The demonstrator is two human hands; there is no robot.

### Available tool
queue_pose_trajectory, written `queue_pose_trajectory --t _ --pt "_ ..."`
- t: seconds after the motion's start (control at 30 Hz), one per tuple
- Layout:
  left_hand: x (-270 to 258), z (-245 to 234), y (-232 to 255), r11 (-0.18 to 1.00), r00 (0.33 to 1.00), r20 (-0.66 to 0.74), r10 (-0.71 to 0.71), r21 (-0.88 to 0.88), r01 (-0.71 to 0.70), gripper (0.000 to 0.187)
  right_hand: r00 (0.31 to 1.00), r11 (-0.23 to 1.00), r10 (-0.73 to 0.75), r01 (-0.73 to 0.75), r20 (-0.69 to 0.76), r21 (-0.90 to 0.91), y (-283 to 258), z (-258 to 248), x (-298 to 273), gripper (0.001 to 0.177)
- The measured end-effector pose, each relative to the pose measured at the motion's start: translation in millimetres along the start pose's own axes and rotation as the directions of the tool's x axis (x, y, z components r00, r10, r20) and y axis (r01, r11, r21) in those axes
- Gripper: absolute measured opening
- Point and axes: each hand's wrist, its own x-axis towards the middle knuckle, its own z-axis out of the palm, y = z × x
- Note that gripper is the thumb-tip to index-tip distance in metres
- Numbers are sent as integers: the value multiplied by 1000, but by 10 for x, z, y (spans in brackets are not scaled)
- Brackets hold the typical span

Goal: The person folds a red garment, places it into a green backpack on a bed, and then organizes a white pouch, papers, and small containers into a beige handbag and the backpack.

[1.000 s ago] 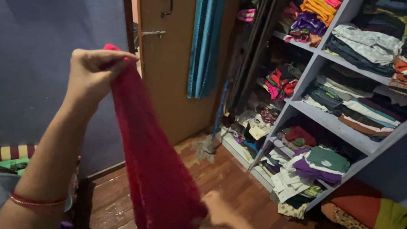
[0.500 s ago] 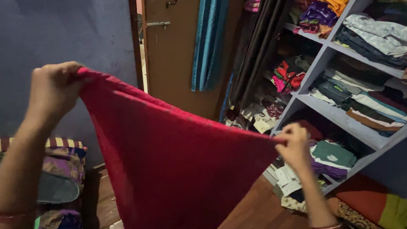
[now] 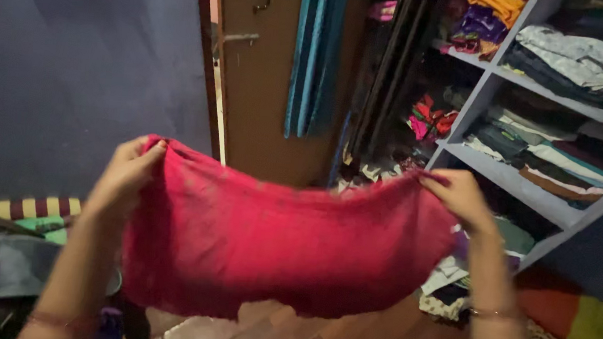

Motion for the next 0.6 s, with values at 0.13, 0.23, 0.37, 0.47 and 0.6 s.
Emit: queue_pose_trajectory --t 0.13,0.23,0.37,0.47,0.6 --pt "468 272 -971 983 952 -289 -103 -177 53 15 977 999 16 -9 -212 36 209 595 243 23" --pt "493 725 -1317 999 961 -274 39 -21 -46 14 994 992 59 -49 -87 112 191 1106 223 23" --pt "372 1548 -1209 995 996 -14 87 50 -86 16 993 982 -70 52 96 182 -67 1771 221 23" --pt "117 1979 -902 986 976 142 167 -16 -166 18 983 945 -120 70 138 319 -308 2094 151 22" --pt "-117 2050 -404 972 935 278 220 18 -234 66 967 947 -241 214 88 241 -548 2095 119 21"
